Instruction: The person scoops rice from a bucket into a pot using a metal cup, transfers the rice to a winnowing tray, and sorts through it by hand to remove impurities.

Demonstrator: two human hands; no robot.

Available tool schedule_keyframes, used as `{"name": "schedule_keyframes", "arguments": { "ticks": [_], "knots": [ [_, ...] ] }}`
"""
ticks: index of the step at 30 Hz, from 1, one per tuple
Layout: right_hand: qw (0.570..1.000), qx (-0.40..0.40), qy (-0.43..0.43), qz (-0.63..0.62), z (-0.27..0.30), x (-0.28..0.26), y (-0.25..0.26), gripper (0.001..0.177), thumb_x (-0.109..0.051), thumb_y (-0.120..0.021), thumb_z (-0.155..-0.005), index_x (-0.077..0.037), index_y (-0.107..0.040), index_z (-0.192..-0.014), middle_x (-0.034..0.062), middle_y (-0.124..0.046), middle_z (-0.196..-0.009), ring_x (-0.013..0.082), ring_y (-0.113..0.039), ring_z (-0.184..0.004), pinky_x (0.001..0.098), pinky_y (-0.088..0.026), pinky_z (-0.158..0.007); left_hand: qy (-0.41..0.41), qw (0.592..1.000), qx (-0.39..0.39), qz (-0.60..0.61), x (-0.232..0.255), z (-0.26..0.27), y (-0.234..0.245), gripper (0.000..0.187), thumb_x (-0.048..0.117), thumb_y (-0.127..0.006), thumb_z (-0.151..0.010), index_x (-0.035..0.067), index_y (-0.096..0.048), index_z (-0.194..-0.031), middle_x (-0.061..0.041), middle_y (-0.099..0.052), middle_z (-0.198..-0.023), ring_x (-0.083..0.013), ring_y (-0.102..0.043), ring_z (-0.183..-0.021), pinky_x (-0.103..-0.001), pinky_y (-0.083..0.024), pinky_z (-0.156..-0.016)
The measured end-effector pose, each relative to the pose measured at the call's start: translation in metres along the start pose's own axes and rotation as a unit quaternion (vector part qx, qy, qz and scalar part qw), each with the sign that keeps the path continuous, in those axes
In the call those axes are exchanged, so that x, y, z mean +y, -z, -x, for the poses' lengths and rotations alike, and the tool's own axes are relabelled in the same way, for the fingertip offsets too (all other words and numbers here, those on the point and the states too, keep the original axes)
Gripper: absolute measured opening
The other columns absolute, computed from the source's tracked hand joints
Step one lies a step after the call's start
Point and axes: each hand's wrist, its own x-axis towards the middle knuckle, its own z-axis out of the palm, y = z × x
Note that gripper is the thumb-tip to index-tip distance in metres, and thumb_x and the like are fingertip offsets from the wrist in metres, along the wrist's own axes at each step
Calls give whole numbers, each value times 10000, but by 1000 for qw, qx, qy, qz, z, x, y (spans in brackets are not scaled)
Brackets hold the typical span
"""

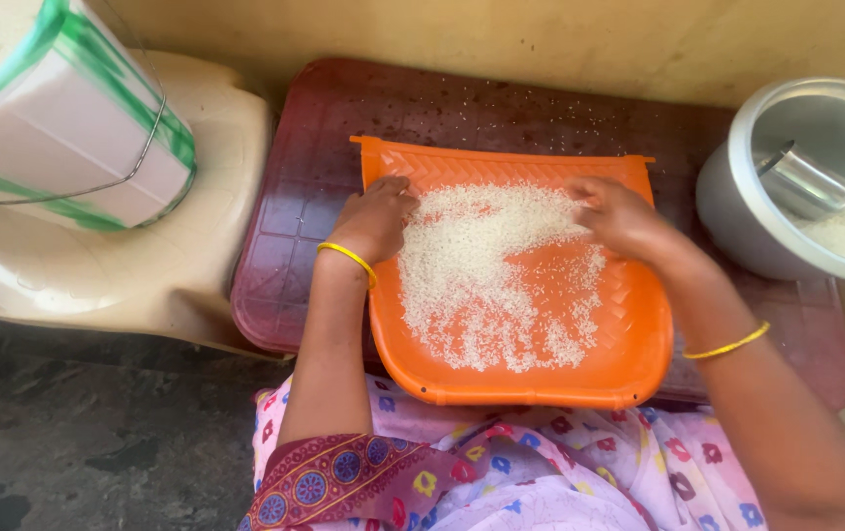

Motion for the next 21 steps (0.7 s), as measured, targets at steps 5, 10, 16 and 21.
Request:
{"name": "schedule_keyframes", "arguments": {
  "ticks": [5,10,16,21],
  "knots": [
    [988,32,108,110,-37,55,3,494,-121,-627,-939,-24,-592,-1421,206,-751,-1170,226,-735,-893,345,-570,-743,14,1000,-17,1,3,-1,1,344,53,-613,-860,163,-720,-1168,-67,-441,-1569,-250,-348,-1481,-487,-391,-1088],
    [988,-2,-4,154,-20,2,-25,549,-141,-594,-988,-118,-478,-1525,185,-553,-1442,304,-740,-959,398,-588,-917,6,1000,-3,12,3,1,2,364,52,-609,-866,164,-713,-1197,-73,-456,-1550,-253,-359,-1468,-485,-379,-1092],
    [982,-81,106,132,17,-81,-92,588,-111,-561,-965,-150,-411,-1533,153,-303,-1606,326,-397,-1410,382,-355,-1176,6,1000,-10,0,2,0,4,396,37,-613,-850,160,-710,-1215,-75,-465,-1547,-251,-360,-1475,-476,-387,-1084],
    [838,-49,497,219,40,-95,-140,220,-151,-684,-876,-106,-751,-1081,57,-725,-1174,288,-591,-1134,437,-500,-1015,0,1000,-3,8,-1,0,0,430,74,-627,-864,167,-691,-1279,-86,-452,-1552,-264,-353,-1462,-478,-386,-1081]
  ]
}}
